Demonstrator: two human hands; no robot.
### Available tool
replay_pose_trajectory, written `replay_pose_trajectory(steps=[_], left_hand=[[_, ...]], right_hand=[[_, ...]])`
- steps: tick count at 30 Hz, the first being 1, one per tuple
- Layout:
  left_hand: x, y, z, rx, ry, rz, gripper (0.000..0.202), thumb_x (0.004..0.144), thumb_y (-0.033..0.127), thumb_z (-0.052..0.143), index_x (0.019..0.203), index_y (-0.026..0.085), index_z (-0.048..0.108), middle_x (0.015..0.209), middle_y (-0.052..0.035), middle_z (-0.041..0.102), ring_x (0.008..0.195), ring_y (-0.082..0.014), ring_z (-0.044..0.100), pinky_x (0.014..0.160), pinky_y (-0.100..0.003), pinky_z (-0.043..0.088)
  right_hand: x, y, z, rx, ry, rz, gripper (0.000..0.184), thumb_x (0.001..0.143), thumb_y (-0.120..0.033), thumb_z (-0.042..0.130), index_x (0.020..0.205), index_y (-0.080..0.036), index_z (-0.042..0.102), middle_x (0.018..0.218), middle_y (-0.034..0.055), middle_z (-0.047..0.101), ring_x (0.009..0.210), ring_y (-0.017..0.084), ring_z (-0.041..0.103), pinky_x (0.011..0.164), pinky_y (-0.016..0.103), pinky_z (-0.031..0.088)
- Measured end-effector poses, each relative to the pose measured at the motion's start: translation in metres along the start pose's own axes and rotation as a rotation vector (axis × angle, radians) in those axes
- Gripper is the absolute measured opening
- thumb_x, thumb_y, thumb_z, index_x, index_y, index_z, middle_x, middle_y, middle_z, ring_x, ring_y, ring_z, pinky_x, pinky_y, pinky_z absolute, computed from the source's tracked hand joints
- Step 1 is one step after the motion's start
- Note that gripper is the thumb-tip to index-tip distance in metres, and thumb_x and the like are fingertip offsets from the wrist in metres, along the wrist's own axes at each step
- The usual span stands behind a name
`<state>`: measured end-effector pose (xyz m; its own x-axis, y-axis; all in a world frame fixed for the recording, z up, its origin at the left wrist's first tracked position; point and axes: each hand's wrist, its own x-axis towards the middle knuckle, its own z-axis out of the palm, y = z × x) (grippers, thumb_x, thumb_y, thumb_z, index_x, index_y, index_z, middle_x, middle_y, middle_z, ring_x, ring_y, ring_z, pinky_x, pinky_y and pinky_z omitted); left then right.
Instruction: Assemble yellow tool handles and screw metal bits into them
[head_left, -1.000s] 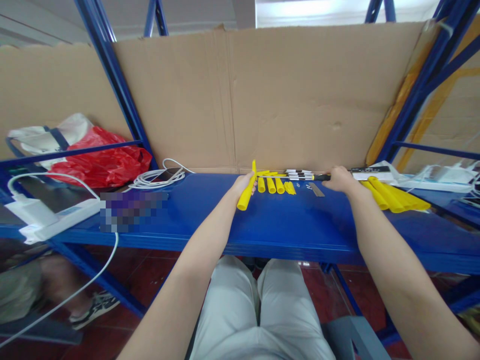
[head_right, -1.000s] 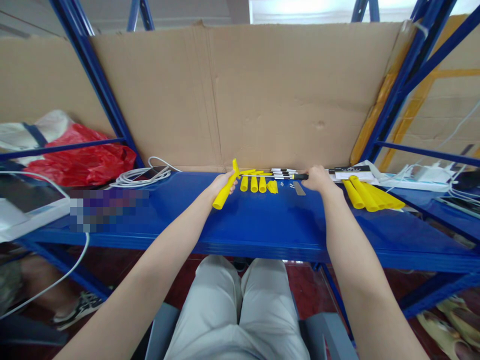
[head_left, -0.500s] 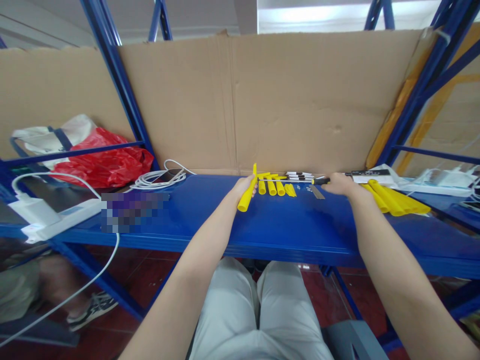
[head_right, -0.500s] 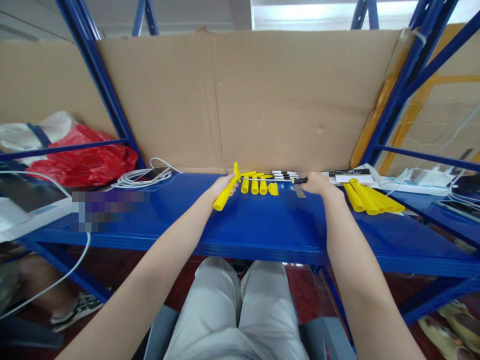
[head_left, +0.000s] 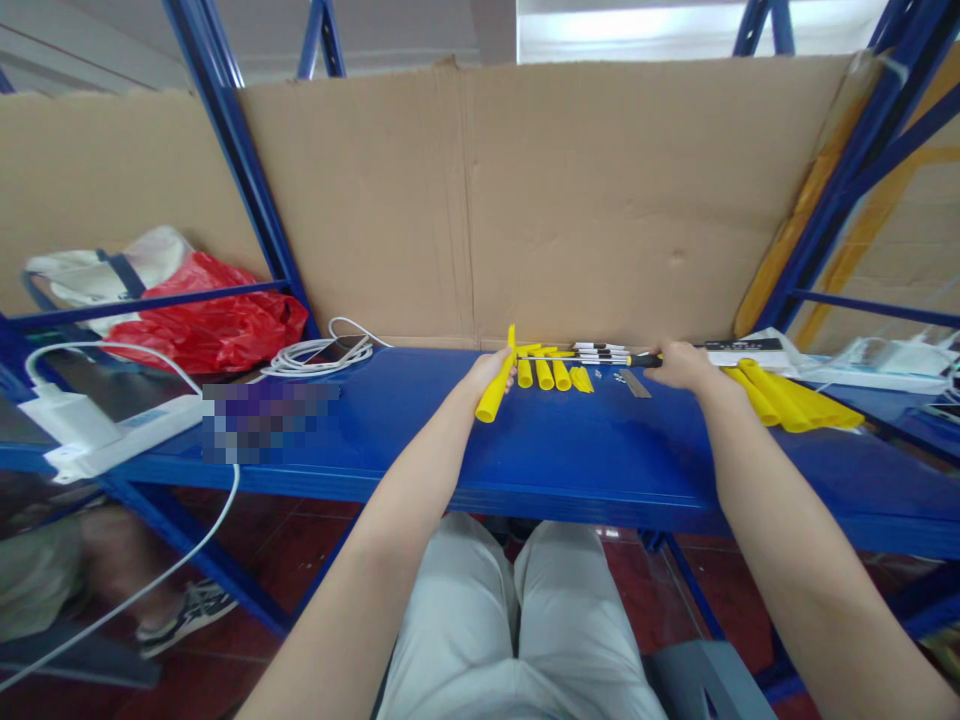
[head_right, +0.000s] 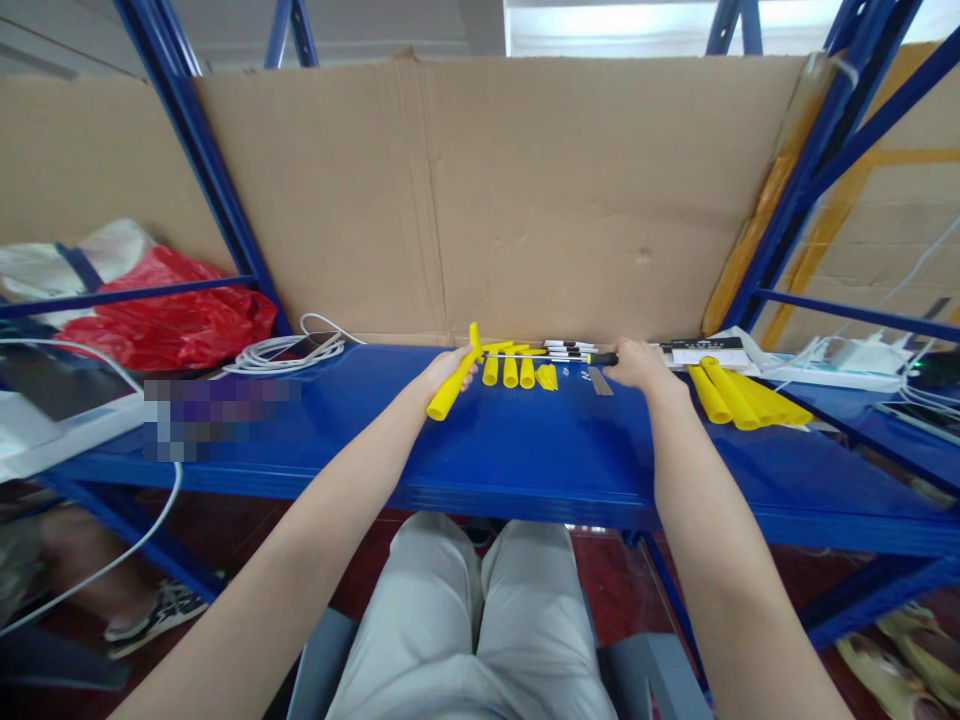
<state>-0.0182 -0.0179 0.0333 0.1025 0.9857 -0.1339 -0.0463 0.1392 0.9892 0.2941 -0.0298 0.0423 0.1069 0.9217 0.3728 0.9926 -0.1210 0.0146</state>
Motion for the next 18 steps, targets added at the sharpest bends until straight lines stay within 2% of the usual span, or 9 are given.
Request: replay_pose_trajectory(steps=[2,4,8,13,18], left_hand=[[0.0007,-0.0002,-0.0005,0.001,0.005,0.003,0.027,0.104,0.03,0.039,0.096,0.013,0.06,0.048,0.0052,0.046,0.033,-0.0093,0.041,0.036,-0.02,0.03],[0.0011,-0.0003,-0.0006,0.002,-0.003,0.006,0.027,0.104,0.029,0.039,0.095,0.014,0.059,0.048,0.0053,0.045,0.033,-0.0093,0.04,0.036,-0.02,0.03],[0.0011,-0.0002,0.0,0.005,-0.011,0.014,0.028,0.105,0.028,0.038,0.09,0.015,0.057,0.047,0.0057,0.045,0.032,-0.0085,0.039,0.035,-0.02,0.028],[0.0027,-0.0015,-0.0014,-0.01,-0.015,0.022,0.029,0.105,0.029,0.039,0.085,0.016,0.056,0.048,0.0054,0.046,0.032,-0.0079,0.039,0.034,-0.02,0.028],[0.0053,-0.0032,-0.003,-0.02,-0.004,0.033,0.028,0.104,0.029,0.041,0.085,0.015,0.057,0.049,0.0049,0.047,0.032,-0.0086,0.041,0.035,-0.02,0.03]], right_hand=[[0.0007,0.0009,0.0007,0.0,0.008,-0.045,0.035,0.079,-0.029,0.061,0.109,-0.025,0.077,0.099,0.0112,0.076,0.102,0.033,0.068,0.082,0.038,0.051],[0.001,0.0023,0.0018,-0.023,0.041,-0.075,0.034,0.079,-0.029,0.06,0.107,-0.024,0.078,0.105,0.013,0.075,0.106,0.033,0.066,0.084,0.039,0.051],[0.0009,0.0039,0.0025,-0.054,0.093,-0.049,0.034,0.079,-0.035,0.061,0.106,-0.019,0.075,0.109,0.0166,0.072,0.107,0.035,0.064,0.088,0.044,0.047],[0.0009,0.0027,0.0016,-0.02,0.06,0.027,0.041,0.077,-0.043,0.067,0.109,-0.018,0.068,0.097,0.0154,0.074,0.095,0.034,0.068,0.086,0.045,0.045],[0.0016,0.0026,0.0021,0.027,0.015,0.016,0.041,0.077,-0.035,0.064,0.115,-0.021,0.071,0.101,0.013,0.075,0.1,0.034,0.068,0.086,0.043,0.048]])
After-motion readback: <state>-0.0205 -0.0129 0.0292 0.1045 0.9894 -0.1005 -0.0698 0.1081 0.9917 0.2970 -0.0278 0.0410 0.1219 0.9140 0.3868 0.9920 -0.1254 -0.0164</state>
